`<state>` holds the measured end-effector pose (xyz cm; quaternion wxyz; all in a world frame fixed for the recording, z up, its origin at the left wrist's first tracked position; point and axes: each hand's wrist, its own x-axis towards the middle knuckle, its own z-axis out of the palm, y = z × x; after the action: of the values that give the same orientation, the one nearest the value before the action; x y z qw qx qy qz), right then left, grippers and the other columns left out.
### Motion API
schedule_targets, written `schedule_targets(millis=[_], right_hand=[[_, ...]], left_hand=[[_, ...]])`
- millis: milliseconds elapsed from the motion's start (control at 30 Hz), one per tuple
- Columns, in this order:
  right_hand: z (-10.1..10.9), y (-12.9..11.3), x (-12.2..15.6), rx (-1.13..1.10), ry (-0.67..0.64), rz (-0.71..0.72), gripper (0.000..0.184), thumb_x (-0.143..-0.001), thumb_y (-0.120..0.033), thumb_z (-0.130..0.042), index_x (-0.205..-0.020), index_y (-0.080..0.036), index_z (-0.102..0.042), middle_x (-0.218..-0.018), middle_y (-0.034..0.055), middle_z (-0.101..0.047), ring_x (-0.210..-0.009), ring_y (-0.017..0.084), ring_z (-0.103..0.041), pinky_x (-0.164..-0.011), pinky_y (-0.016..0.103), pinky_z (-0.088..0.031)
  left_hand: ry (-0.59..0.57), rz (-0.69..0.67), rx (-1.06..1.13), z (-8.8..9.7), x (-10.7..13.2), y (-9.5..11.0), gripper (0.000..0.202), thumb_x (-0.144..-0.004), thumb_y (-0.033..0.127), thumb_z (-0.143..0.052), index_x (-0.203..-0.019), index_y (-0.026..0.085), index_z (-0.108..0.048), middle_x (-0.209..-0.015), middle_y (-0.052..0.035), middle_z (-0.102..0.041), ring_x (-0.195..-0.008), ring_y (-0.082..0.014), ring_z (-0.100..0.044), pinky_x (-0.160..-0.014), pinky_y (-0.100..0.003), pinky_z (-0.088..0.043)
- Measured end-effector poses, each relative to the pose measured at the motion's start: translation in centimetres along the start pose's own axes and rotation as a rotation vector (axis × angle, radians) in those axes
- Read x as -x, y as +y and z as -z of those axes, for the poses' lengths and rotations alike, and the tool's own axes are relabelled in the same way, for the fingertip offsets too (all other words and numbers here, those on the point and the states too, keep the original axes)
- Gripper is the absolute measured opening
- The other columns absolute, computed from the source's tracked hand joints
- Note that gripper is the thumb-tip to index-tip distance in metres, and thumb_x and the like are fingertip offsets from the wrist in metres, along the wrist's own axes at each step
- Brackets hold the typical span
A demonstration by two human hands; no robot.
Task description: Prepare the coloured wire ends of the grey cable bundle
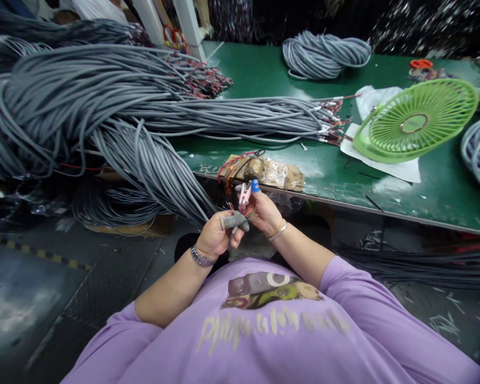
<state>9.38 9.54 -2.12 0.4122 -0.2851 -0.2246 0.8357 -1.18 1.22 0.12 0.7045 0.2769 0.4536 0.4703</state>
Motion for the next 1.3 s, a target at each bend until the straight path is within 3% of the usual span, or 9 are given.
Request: schedule_targets(millis=[400,600,833,1133,1300], right_hand=[[0.4,-0.8,0.9,-0.004,-0.100,-0.185,0.058,-0.080,-0.074,-0.052,-0.086,-0.018,-0.065,-0.078,0.0033,-0.065,-0.058,0.011,-0.051,-0.053,0.023,-0.044],[0.5,-0.9,1.1,0.051,-0.078,-0.083,0.043,-0.083,-0.061,-0.061,-0.087,-0.018,-0.065,-0.074,0.0014,-0.065,-0.057,0.010,-0.049,-0.052,0.021,-0.041],[0.3,-0.7,1.0,0.076,-0.026,-0.045,0.050,-0.072,-0.066,-0.069,-0.082,-0.017,-0.063,-0.064,-0.0014,-0.060,-0.054,0.009,-0.048,-0.051,0.022,-0.040],[-0.5,-1.3,1.2,0.019,0.003,-0.111,0.043,-0.078,-0.059,-0.068,-0.079,-0.017,-0.064,-0.063,-0.0015,-0.059,-0.053,0.009,-0.047,-0.051,0.023,-0.040],[-0.1,-1.0,1.2,-0.014,-0.008,-0.110,0.046,-0.079,-0.064,-0.064,-0.083,-0.018,-0.065,-0.071,0.0004,-0.064,-0.056,0.010,-0.051,-0.052,0.022,-0.042]], left_hand=[[0.054,-0.044,-0.096,0.2,1.1,-0.7,0.036,-0.064,0.047,-0.075,-0.061,0.012,-0.067,-0.040,-0.0026,-0.056,-0.028,-0.0089,-0.044,-0.031,-0.020,-0.029],[0.143,-0.148,-0.074,-0.4,1.4,-0.5,0.038,-0.063,0.049,-0.076,-0.064,0.012,-0.066,-0.041,-0.0010,-0.056,-0.030,-0.0088,-0.045,-0.032,-0.020,-0.033],[0.183,-0.155,-0.042,-1.0,0.7,-0.5,0.039,-0.061,0.049,-0.076,-0.064,0.013,-0.064,-0.042,-0.0008,-0.057,-0.030,-0.0089,-0.046,-0.032,-0.021,-0.034],[0.176,-0.141,-0.038,-0.8,0.3,-1.2,0.036,-0.064,0.046,-0.075,-0.065,0.012,-0.065,-0.043,-0.0005,-0.057,-0.031,-0.0089,-0.047,-0.033,-0.020,-0.036],[0.191,-0.145,-0.021,-0.9,0.6,-1.3,0.036,-0.062,0.045,-0.077,-0.065,0.012,-0.064,-0.043,-0.0008,-0.058,-0.031,-0.0092,-0.047,-0.033,-0.020,-0.036]])
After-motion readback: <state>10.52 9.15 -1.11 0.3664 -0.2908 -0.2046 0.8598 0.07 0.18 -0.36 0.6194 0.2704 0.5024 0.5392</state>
